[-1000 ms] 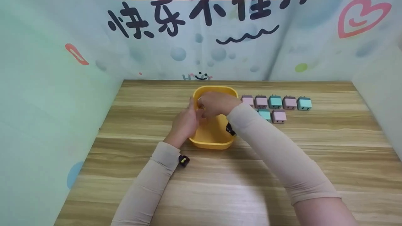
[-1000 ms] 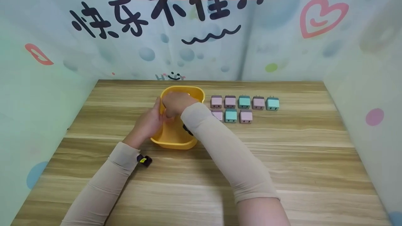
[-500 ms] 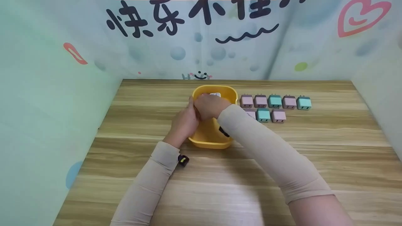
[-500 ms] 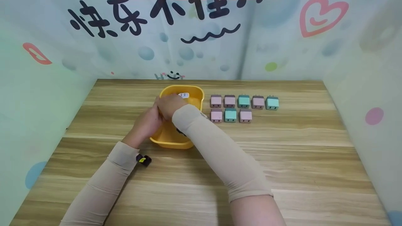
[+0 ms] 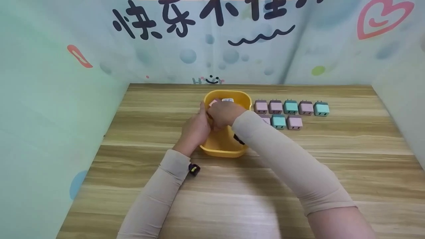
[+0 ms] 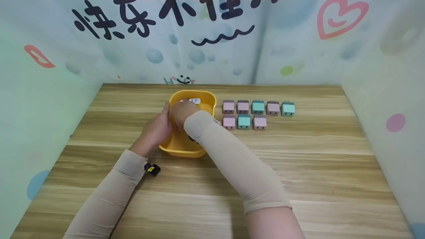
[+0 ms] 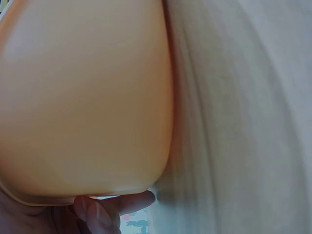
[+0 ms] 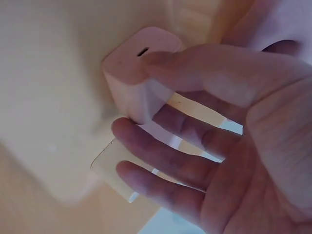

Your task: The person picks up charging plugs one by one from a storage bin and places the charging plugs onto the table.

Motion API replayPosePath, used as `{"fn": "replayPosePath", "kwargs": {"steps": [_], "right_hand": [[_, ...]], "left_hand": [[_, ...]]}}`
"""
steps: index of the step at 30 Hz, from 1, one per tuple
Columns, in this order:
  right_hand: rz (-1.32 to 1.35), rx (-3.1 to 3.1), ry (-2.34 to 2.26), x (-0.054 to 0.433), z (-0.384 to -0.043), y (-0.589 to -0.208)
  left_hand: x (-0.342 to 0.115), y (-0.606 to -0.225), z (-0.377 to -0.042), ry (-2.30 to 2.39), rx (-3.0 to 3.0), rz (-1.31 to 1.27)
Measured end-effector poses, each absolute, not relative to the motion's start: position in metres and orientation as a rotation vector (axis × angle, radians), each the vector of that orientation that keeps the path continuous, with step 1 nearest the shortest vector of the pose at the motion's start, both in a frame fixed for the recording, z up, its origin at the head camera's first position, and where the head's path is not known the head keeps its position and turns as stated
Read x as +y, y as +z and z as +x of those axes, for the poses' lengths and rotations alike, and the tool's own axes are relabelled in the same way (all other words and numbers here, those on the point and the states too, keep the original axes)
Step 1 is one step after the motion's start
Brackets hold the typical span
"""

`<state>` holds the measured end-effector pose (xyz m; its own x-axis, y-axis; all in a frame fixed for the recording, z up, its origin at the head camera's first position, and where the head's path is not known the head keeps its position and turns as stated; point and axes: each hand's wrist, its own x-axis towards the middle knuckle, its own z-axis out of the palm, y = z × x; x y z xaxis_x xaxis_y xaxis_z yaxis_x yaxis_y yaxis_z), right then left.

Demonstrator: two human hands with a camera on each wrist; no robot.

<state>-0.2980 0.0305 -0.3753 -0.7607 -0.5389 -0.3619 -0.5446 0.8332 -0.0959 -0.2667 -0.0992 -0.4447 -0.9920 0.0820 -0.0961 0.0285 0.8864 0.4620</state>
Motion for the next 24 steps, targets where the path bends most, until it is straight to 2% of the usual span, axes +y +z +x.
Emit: {"fn": "replayPosePath", "kwargs": {"steps": [4,15,24], "right_hand": [[-0.785,2.637,0.018,0.033,-0.290,-0.373],[-0.968,2.680,0.159,0.035,-0.282,-0.381],[-0.873,2.589,0.092,0.036,-0.286,-0.372]], "left_hand": [[-0.099,-0.444,-0.266,0.738,2.920,0.071],[-0.101,-0.447,-0.265,0.735,2.979,0.156],[-0.102,-0.446,-0.266,0.741,2.975,0.161]]}}
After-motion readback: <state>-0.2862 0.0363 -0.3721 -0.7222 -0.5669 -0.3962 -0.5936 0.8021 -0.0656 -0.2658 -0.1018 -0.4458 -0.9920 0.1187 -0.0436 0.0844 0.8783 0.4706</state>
